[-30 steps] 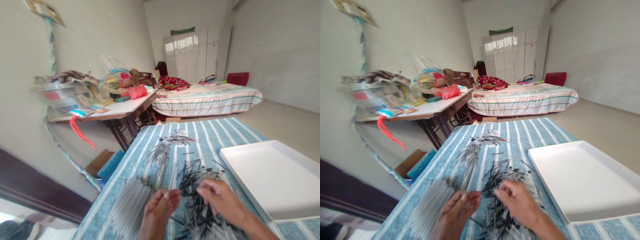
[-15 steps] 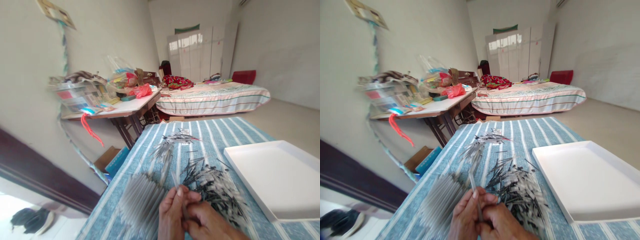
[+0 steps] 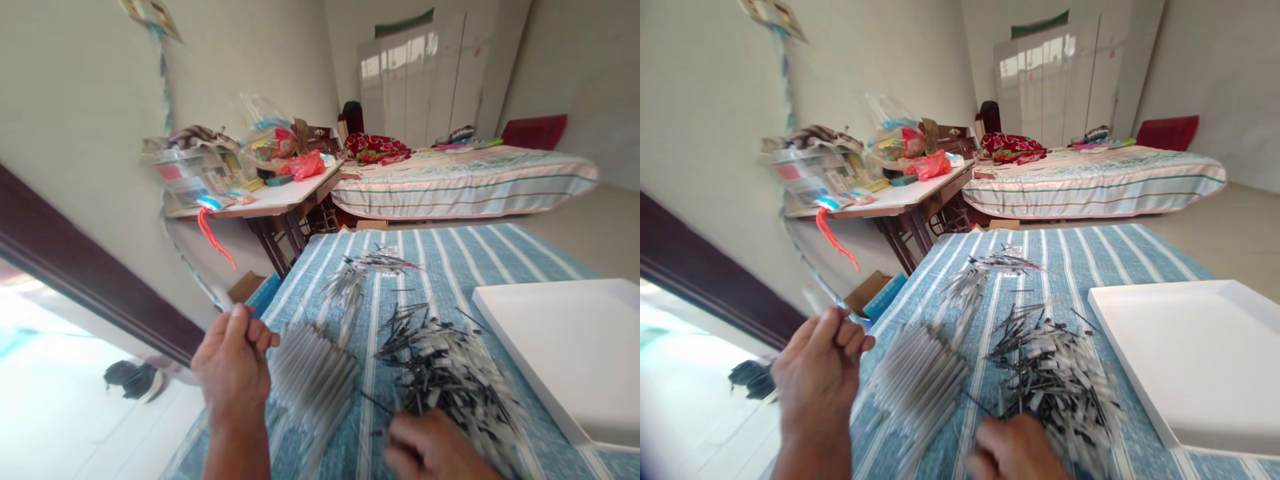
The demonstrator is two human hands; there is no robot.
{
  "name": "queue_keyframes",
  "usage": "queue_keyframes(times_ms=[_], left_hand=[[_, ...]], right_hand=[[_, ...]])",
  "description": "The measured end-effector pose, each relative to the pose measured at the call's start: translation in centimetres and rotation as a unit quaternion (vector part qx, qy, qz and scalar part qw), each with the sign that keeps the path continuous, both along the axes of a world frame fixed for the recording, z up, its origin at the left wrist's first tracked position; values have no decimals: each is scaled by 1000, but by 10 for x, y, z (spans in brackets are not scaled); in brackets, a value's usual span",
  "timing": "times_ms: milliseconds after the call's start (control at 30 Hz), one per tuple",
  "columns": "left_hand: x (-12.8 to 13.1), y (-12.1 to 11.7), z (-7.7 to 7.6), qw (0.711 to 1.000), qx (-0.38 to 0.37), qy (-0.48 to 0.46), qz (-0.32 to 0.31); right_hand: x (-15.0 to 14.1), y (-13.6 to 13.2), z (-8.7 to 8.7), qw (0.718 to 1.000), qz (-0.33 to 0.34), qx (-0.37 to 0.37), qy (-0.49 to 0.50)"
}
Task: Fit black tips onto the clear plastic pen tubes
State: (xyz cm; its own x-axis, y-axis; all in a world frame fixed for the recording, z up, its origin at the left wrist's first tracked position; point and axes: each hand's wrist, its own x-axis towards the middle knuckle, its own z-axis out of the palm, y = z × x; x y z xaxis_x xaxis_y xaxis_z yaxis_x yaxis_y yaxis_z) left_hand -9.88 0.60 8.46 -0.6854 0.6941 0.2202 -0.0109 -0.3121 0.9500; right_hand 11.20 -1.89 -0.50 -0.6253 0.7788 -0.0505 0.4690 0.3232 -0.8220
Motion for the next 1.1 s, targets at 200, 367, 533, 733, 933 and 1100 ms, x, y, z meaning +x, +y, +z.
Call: queue_keyframes(times_ms=[200, 367, 533, 733, 933, 1100], left_hand=[[-13, -19, -36, 824, -283, 475, -122], [8, -28, -68, 664, -369, 637, -132], [18, -30, -78, 586, -418, 681, -138], [16, -30, -83, 579, -429, 682, -123], [20, -7, -67, 591, -401, 682, -161], [33, 57, -63, 545, -416, 703, -188]], right_hand=[[41, 49, 0, 944, -172, 193, -203], [69, 68, -15, 921, -227, 191, -254], [82, 72, -18, 921, -233, 169, -263], [86, 77, -17, 909, -252, 152, -295], [92, 82, -16, 904, -261, 132, -313], [92, 81, -14, 912, -268, 130, -283]])
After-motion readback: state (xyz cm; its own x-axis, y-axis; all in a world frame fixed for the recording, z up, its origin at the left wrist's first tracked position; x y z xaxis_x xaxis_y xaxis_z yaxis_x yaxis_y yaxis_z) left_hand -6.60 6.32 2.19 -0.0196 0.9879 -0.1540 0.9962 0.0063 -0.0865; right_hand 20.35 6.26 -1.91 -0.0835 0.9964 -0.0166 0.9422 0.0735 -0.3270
